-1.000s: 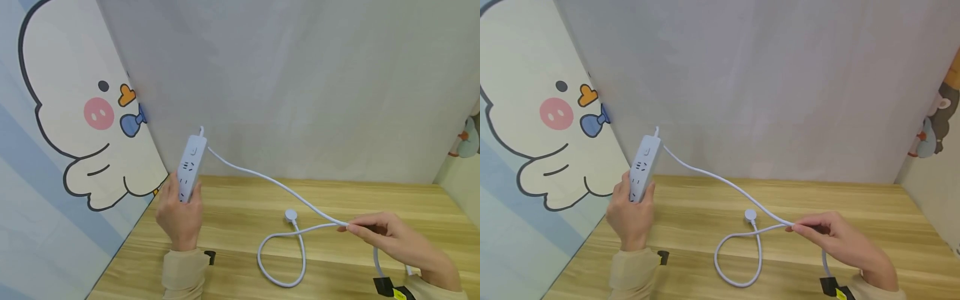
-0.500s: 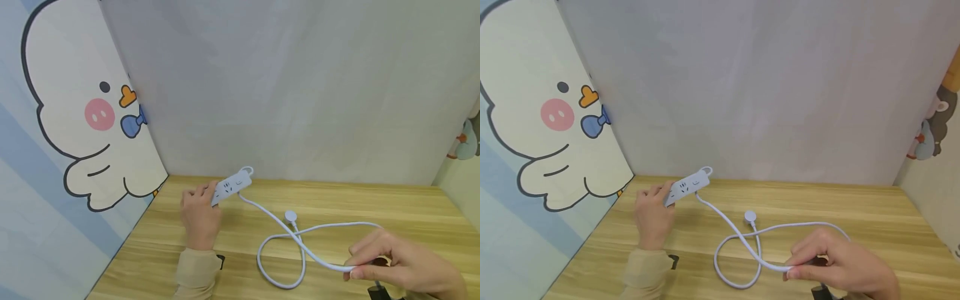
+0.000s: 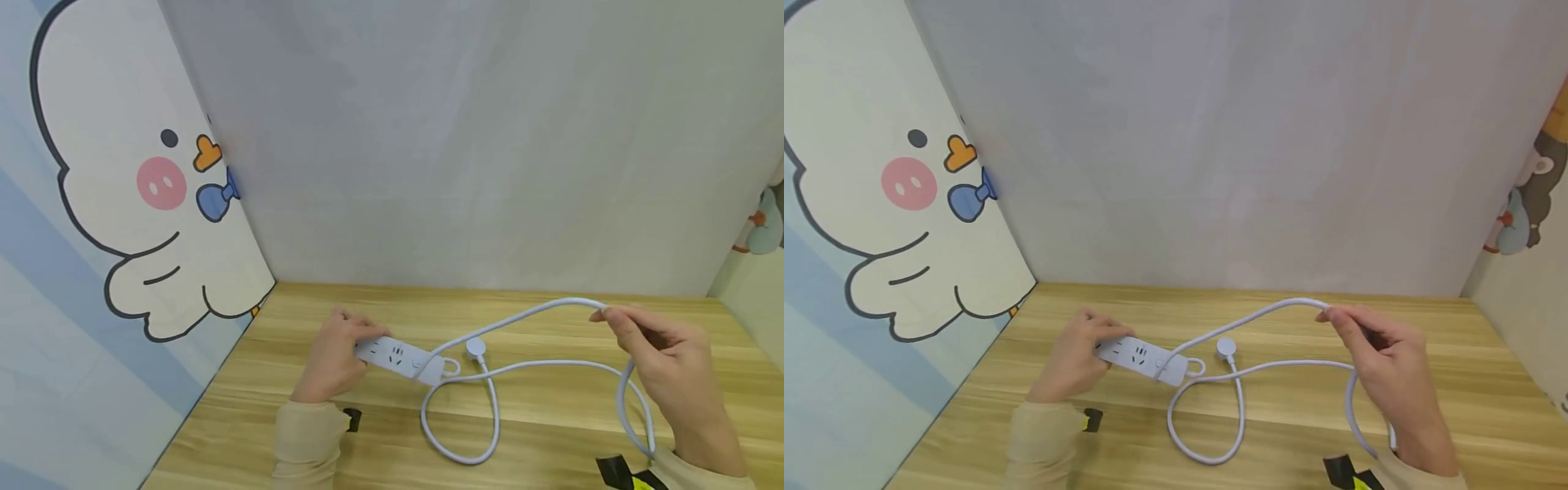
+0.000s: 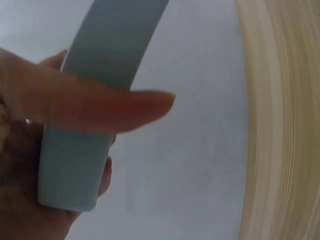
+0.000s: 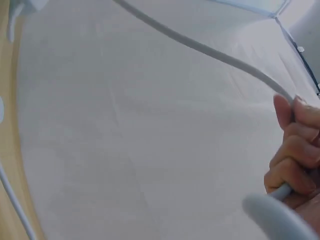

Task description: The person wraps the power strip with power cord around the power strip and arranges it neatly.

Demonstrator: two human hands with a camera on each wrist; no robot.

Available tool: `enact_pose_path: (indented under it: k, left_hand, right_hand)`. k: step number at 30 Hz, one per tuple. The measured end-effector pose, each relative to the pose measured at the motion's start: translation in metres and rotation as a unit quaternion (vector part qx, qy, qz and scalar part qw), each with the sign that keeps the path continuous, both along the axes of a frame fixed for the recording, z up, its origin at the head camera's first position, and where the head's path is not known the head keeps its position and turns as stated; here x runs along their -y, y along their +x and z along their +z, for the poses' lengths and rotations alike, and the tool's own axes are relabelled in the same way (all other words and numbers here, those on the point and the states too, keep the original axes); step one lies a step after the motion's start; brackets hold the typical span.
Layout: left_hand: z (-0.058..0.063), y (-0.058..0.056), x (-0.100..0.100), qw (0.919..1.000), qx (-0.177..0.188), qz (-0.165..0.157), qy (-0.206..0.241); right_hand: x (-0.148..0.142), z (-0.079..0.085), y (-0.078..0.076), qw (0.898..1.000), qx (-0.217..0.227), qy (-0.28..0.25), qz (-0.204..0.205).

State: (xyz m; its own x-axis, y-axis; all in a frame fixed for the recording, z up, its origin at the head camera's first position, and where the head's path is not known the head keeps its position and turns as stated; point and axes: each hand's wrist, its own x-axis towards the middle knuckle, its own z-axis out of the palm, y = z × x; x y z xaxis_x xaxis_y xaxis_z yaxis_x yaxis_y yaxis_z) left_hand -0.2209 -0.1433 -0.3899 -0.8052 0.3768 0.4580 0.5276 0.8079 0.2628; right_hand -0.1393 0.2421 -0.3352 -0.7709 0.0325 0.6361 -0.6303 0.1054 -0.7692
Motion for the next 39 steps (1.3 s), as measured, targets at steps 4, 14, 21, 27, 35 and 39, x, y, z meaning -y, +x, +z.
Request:
enact_pose_path:
  k: [4,14,21,27,35,39]
  left_hand:
    - [0.009,0.006,0.007,0.9913,0.066,-0.095,0.063]
    - [0.032,0.021,0.005,0.9044,0.111,-0.28,0.302]
    - [0.041,0.024,0.003,0.8762,0.04,-0.127,0.463]
    - [0.049,0.028,-0.005,0.8668,0.01,-0.032,0.498]
    - [0.031,0.01,-0.011,0.8763,-0.08,0.027,0.474]
    - [0.02,0.001,-0.012,0.8899,-0.147,0.075,0.425]
  right_hand:
    - [-0.002,-0.006,-0.013,0.995,0.035,-0.044,-0.082]
    - [0.013,-0.042,-0.042,0.968,0.139,0.137,-0.157]
    - [0.038,-0.048,-0.044,0.952,0.226,0.207,0.019]
    - [0.052,-0.048,-0.039,0.936,0.24,0.224,0.128]
    - [0.051,-0.042,-0.035,0.932,0.216,0.241,0.163]
    - [0.053,-0.041,-0.036,0.928,0.195,0.219,0.23]
